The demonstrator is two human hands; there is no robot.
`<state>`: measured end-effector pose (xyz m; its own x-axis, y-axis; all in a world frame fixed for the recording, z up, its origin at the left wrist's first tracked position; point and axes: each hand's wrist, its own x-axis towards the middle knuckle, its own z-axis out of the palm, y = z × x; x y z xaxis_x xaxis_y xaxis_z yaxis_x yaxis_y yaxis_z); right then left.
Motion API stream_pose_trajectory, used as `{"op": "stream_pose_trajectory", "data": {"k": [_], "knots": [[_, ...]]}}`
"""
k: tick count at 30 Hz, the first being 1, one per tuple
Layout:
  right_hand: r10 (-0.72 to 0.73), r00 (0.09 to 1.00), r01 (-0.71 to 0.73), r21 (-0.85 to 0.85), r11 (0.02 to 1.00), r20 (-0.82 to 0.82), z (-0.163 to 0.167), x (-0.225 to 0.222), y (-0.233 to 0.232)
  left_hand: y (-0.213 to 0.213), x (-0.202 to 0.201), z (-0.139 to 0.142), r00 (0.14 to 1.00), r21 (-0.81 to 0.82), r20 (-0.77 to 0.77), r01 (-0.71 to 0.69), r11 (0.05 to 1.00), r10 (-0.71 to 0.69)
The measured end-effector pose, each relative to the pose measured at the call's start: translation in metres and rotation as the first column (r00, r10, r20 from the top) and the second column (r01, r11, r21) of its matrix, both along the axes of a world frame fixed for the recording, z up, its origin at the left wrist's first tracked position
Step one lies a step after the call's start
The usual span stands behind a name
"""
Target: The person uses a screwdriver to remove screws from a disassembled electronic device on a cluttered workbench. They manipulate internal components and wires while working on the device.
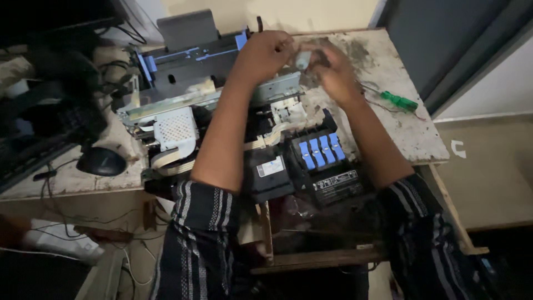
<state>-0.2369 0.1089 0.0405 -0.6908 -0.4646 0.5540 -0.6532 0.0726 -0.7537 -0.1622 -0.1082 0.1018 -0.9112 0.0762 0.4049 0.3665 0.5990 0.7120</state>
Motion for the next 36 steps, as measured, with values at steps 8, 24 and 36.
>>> {"op": "stream_pose_trajectory", "data": {"k": [8,24,36], "knots": [[0.240,0.963,-0.246,0.030,0.969,0.122,-0.011,0.003,-0.007,0.000,0.007,-0.003,0.954,-0.188,-0.183,-0.273,0.944,0.239],[0.185,0.969,-0.194,0.040,0.980,0.164,-0.010,0.010,-0.010,0.001,0.004,-0.008,0.945,-0.275,-0.249,-0.281,0.920,0.214],[0.118,0.987,-0.133,0.150,0.980,0.105,-0.010,0.012,-0.009,0.006,0.011,0.002,0.941,-0.310,-0.184,-0.328,0.892,0.283]]}}
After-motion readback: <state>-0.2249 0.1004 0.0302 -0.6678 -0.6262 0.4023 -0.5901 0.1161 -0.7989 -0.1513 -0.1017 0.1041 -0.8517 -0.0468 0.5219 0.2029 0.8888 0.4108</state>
